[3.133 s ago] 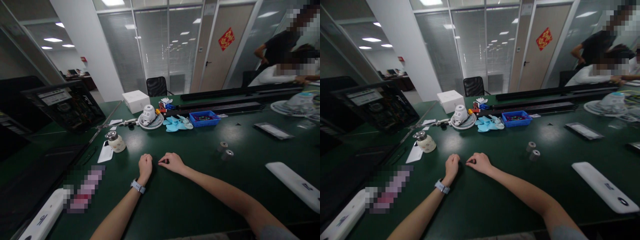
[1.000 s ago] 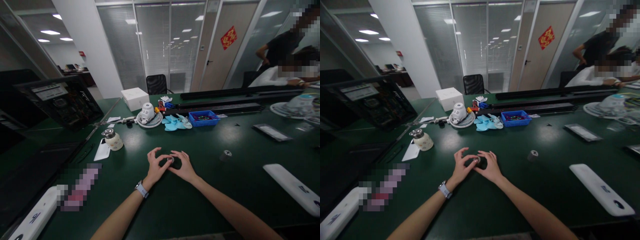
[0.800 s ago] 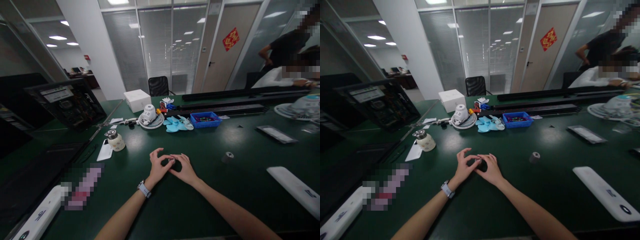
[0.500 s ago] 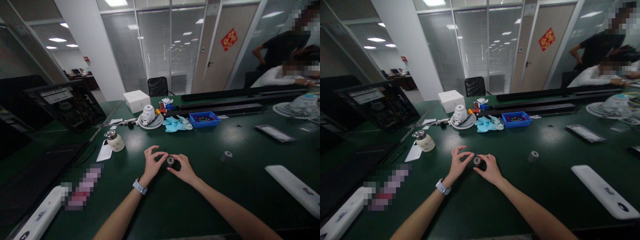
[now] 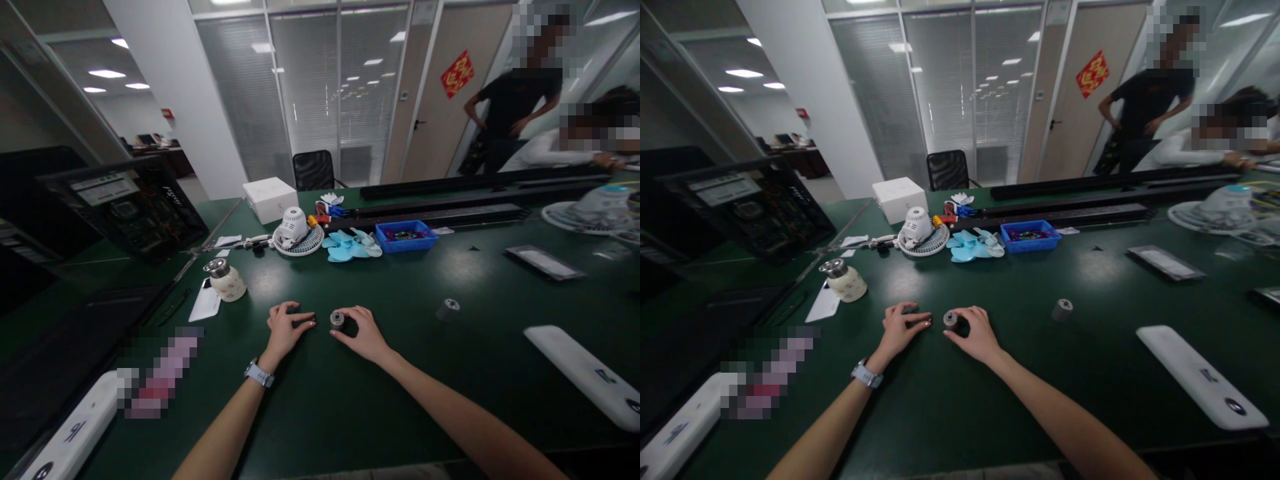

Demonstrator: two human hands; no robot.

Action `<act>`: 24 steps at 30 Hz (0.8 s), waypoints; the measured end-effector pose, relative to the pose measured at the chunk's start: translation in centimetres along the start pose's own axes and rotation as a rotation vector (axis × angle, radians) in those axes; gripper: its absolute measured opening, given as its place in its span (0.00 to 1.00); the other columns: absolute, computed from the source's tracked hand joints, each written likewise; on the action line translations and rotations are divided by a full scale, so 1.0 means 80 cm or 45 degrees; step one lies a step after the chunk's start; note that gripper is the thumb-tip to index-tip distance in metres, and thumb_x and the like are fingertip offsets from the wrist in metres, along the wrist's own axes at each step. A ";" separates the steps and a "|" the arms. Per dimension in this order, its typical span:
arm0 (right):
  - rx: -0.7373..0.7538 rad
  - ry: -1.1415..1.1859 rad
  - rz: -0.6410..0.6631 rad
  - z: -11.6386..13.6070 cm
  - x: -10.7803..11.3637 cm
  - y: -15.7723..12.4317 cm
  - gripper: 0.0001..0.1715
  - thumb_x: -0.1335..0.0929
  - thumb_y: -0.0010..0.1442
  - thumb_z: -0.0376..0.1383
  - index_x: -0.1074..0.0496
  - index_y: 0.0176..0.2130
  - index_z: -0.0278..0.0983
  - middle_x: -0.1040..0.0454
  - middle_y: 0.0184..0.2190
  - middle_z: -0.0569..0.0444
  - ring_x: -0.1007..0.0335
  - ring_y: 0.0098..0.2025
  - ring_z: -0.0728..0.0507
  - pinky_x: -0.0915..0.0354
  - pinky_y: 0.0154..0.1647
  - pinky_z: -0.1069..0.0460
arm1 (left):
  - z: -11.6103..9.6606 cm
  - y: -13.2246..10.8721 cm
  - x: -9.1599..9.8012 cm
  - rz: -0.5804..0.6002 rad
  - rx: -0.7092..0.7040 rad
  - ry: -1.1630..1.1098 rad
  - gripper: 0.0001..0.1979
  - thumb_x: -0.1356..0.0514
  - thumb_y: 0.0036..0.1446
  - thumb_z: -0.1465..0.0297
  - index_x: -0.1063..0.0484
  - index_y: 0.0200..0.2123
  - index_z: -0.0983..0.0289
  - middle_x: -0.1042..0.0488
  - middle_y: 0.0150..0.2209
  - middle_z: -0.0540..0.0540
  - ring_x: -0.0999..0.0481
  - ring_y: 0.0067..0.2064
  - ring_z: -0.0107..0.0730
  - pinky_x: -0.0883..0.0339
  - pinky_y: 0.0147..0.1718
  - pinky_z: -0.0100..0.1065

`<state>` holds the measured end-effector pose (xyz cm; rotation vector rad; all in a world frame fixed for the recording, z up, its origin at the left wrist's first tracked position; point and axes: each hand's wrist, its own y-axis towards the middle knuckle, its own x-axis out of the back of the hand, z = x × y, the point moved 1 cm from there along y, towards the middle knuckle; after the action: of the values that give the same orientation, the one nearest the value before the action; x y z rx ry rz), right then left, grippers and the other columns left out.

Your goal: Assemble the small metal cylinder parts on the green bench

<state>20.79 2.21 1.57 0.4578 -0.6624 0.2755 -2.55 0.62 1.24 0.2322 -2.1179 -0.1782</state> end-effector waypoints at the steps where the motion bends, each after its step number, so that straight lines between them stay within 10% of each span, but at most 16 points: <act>1: 0.003 -0.009 -0.012 0.000 0.000 0.000 0.23 0.27 0.53 0.46 0.27 0.48 0.43 0.24 0.46 0.51 0.33 0.53 0.37 0.41 0.57 0.37 | 0.001 0.000 0.000 -0.015 0.008 -0.021 0.12 0.35 0.53 0.57 0.20 0.42 0.44 0.31 0.52 0.54 0.40 0.54 0.50 0.41 0.51 0.53; 6: 0.061 -0.098 -0.229 -0.014 0.033 0.012 0.22 0.28 0.53 0.50 0.25 0.46 0.45 0.22 0.43 0.53 0.30 0.49 0.38 0.42 0.57 0.37 | 0.007 0.002 -0.007 -0.202 0.053 -0.145 0.15 0.45 0.62 0.57 0.22 0.47 0.49 0.29 0.49 0.56 0.37 0.52 0.45 0.41 0.53 0.51; 13: -0.278 -0.426 -0.855 -0.100 0.166 0.015 0.29 0.31 0.52 0.54 0.24 0.44 0.37 0.21 0.39 0.47 0.26 0.42 0.37 0.37 0.49 0.42 | 0.012 0.003 -0.015 -0.327 0.049 -0.233 0.17 0.48 0.63 0.57 0.22 0.43 0.57 0.28 0.43 0.57 0.35 0.48 0.42 0.39 0.51 0.46; 19: -0.866 -0.657 -0.642 -0.157 0.215 -0.005 0.28 0.29 0.48 0.54 0.24 0.42 0.38 0.20 0.34 0.47 0.26 0.45 0.32 0.39 0.50 0.38 | 0.011 0.003 -0.015 -0.323 0.080 -0.251 0.17 0.47 0.63 0.56 0.22 0.42 0.57 0.29 0.43 0.57 0.35 0.48 0.43 0.39 0.52 0.47; 24: -1.004 -0.652 -0.519 -0.170 0.213 -0.004 0.27 0.30 0.47 0.55 0.24 0.40 0.40 0.20 0.34 0.47 0.26 0.45 0.32 0.39 0.49 0.38 | 0.011 0.004 -0.016 -0.310 0.090 -0.242 0.17 0.47 0.62 0.56 0.22 0.41 0.57 0.29 0.43 0.57 0.35 0.49 0.43 0.39 0.52 0.47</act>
<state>40.97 10.32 2.98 -0.1160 -1.0849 -0.5033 -2.66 1.24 -0.18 0.5346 -2.2830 -0.2782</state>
